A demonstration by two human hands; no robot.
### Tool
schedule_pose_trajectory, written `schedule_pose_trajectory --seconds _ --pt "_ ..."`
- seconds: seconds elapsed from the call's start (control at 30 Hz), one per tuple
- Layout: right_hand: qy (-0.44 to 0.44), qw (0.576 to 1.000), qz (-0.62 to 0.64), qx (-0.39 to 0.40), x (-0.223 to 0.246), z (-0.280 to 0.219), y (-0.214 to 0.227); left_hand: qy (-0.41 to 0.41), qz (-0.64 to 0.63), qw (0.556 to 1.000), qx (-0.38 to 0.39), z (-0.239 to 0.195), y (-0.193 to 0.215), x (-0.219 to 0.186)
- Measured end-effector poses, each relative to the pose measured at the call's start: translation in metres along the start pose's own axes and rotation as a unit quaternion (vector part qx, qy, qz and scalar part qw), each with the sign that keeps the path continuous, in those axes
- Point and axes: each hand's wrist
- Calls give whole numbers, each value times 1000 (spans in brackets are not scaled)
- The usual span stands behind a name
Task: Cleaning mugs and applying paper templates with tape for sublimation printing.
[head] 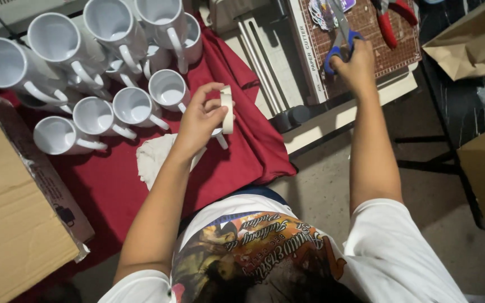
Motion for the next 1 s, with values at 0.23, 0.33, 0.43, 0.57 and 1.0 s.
schedule_pose_trajectory --seconds 0.23,0.33,0.43,0.57,1.0 --pt "11 998 26 -48 6 -15 -14 46 45 998 -3 9 -21 0" --pt "3 999 36 -27 28 -20 0 36 30 999 14 12 -23 4" --pt "55 996 27 -59 53 -26 2 8 32 999 19 11 -22 6" --pt "157 955 247 -36 160 -47 9 9 47 999 12 7 -19 6" --pt "186 790 557 178 301 -52 -41 -53 14 996 -68 -27 30 0"
Point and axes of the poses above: each hand's wrist, its own z-axis towards the middle knuckle, its own y-axis out of the back of the hand, x = y × z, and after that the axes turned 4 degrees about y, right-handed
